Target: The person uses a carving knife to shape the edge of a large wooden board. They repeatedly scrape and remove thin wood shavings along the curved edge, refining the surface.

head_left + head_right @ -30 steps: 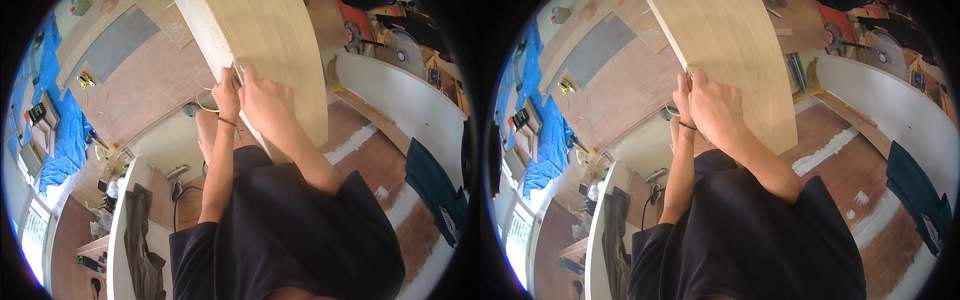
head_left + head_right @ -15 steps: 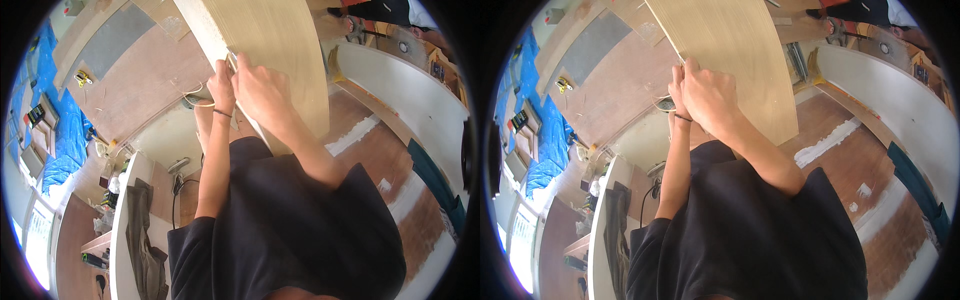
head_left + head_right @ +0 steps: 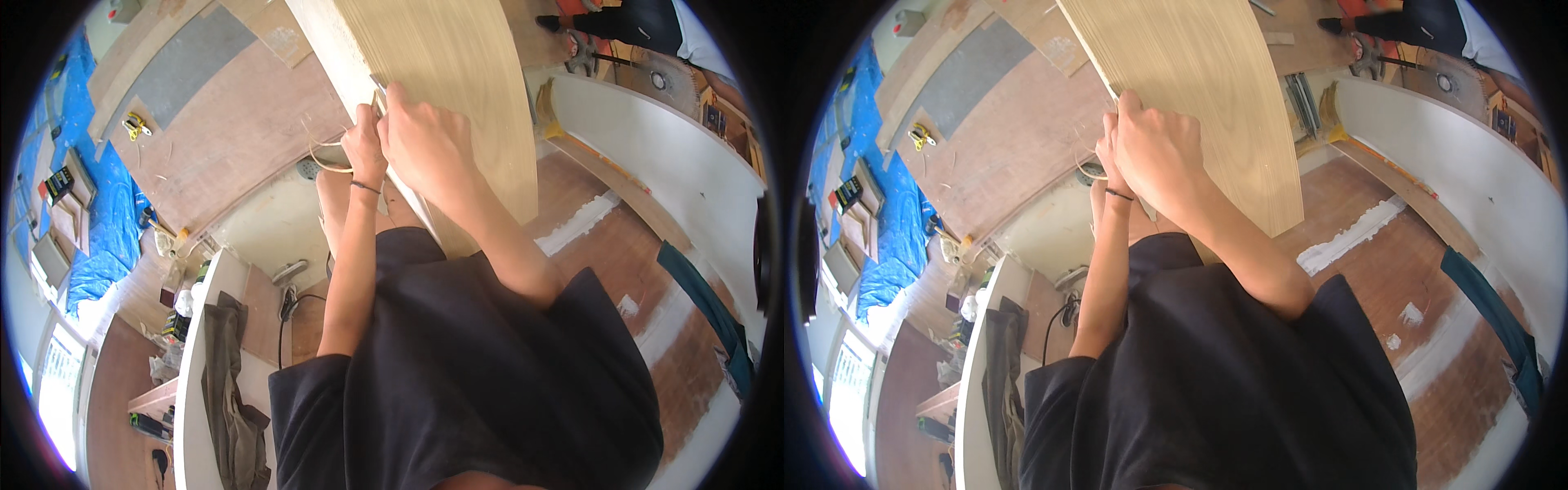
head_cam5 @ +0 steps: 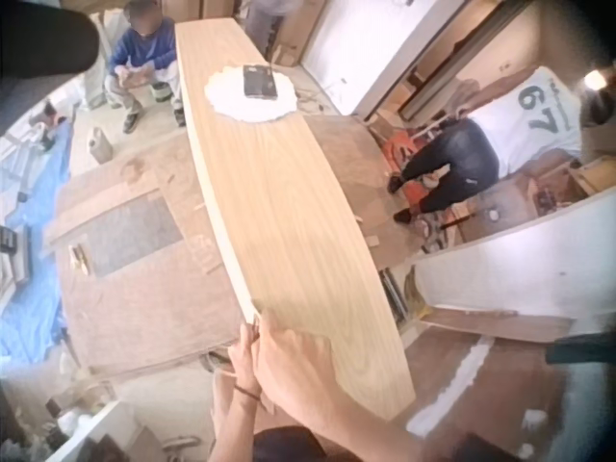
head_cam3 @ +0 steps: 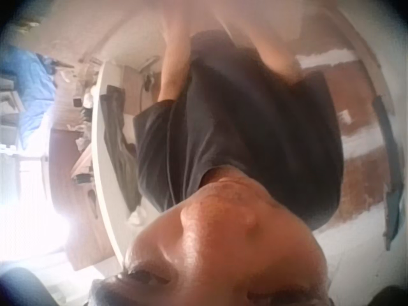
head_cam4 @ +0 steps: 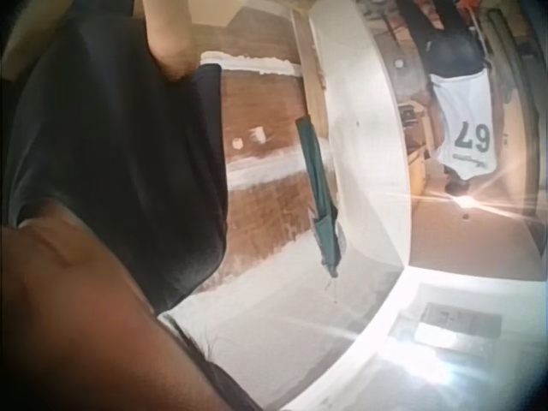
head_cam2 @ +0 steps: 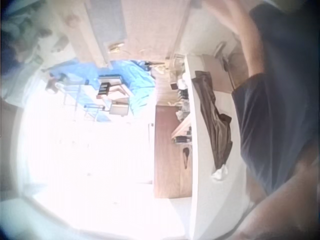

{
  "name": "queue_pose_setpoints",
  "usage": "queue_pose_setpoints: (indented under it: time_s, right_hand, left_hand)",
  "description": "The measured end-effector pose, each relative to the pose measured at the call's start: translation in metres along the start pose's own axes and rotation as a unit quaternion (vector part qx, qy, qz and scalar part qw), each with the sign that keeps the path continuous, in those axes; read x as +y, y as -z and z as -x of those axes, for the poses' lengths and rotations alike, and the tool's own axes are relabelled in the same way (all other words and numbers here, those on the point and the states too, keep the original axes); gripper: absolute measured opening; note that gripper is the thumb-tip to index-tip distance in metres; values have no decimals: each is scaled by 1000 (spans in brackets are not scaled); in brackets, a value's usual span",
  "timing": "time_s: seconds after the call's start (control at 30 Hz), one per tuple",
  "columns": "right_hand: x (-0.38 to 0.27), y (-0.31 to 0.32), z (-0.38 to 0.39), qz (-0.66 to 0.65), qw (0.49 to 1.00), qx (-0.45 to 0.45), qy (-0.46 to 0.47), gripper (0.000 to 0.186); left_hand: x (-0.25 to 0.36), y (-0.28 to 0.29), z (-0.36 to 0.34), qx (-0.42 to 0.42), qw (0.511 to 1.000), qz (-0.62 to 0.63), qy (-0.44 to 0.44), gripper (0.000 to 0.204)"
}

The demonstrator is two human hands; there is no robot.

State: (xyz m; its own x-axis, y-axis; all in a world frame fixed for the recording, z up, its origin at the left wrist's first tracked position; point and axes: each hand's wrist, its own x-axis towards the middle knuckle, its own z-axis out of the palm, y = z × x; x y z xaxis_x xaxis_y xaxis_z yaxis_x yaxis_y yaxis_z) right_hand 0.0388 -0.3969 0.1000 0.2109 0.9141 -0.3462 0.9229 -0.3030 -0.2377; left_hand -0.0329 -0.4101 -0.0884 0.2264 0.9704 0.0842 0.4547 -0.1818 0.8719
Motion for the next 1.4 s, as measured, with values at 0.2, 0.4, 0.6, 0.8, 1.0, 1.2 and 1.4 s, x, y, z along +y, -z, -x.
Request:
queue_pose_setpoints:
  time_s: [0.2,0.4,0.6,0.8,1.0,1.2,1.4]
  right_hand:
    - [1,4,13,5,999,-30,-27,18]
    - [-1,1,10,0,1000,-14,-16,20]
    - [2,-2,14,-2,999,-28,-30,19]
    - [-1,1,13,7,999,-33,-38,19]
    - [5,-4,16,12,999,-27,-18,19]
    - [3,0,22,19,999,-33,-28,18]
    - [3,-5,22,25,999,-15,-16,18]
  left_hand:
    - [9,9,-3,1,1000,-2,27,15]
    - [-10,-5,9,-16,998,-52,-8,14]
    - [-7,1,14,-28,998,22,47,13]
    - [-13,1,3,-19,999,28,13,13]
    - [-15,0,15,-51,997,34,48,9]
    - [-11,-1,16,-52,996,50,52,7]
    - [-19,-7,27,-61,996,42,56,8]
